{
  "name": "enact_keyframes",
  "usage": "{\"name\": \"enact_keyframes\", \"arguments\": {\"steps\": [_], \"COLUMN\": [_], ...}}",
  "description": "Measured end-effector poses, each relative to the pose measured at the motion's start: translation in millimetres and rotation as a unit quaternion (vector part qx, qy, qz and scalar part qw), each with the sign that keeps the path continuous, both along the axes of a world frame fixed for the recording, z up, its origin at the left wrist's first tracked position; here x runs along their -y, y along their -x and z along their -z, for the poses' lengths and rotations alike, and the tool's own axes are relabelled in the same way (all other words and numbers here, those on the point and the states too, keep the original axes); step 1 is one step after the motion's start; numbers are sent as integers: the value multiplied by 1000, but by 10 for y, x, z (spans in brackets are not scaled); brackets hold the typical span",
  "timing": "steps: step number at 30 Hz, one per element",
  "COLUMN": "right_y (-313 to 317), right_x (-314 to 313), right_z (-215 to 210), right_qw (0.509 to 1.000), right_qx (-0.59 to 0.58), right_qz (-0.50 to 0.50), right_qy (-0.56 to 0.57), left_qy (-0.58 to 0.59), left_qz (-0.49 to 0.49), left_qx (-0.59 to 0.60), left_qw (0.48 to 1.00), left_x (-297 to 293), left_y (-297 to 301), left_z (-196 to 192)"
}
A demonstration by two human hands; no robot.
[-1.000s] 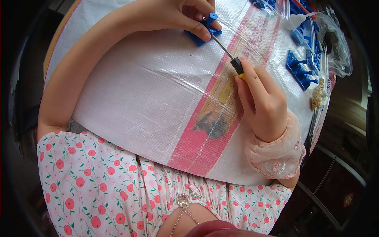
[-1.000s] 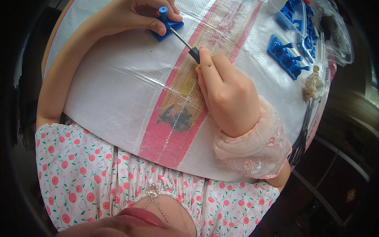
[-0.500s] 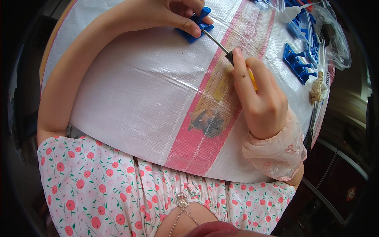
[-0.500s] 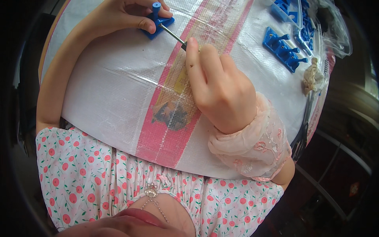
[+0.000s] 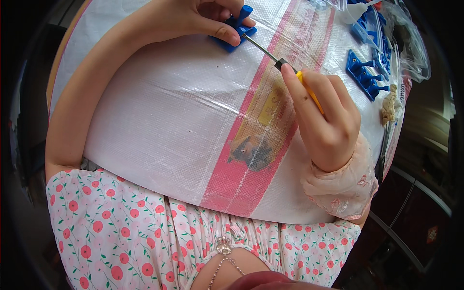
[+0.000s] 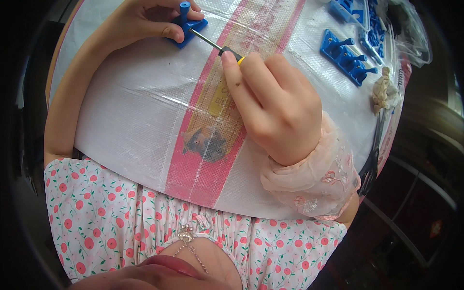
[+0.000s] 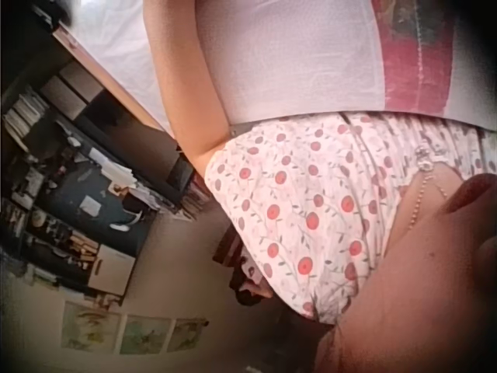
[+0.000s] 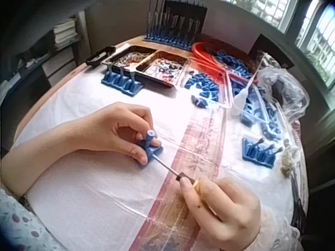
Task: Using a screwdriver to assemble small blue plastic parts on a padded workspace.
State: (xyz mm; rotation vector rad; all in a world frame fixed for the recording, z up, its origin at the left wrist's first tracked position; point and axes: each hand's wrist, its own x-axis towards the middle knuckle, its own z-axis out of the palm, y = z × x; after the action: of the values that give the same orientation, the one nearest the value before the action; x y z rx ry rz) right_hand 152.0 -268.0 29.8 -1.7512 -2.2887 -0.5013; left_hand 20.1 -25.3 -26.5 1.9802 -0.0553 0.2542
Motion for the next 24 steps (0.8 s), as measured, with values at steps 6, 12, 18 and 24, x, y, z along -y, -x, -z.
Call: {"name": "enact_keyframes", "arguments": {"steps": [6, 12, 18, 24], "right_y": [-79, -72, -81, -77], "right_x": [-46, 3, -2, -16], "right_z": [69, 13, 18, 39], "right_qw": [998, 984, 983, 984], "right_qx": [-41, -117, -102, -90], "right_qz": [12, 129, 150, 152], "right_qy": [-42, 32, 22, 26], "left_qy": [41, 13, 100, 136], "left_qz": [2, -8, 74, 99], "left_qx": [-13, -51, 9, 27], "left_qw": [999, 999, 992, 985], "left_x": [-15, 49, -78, -122], "left_y": [7, -2, -21, -5], "left_z": [50, -89, 61, 104]}}
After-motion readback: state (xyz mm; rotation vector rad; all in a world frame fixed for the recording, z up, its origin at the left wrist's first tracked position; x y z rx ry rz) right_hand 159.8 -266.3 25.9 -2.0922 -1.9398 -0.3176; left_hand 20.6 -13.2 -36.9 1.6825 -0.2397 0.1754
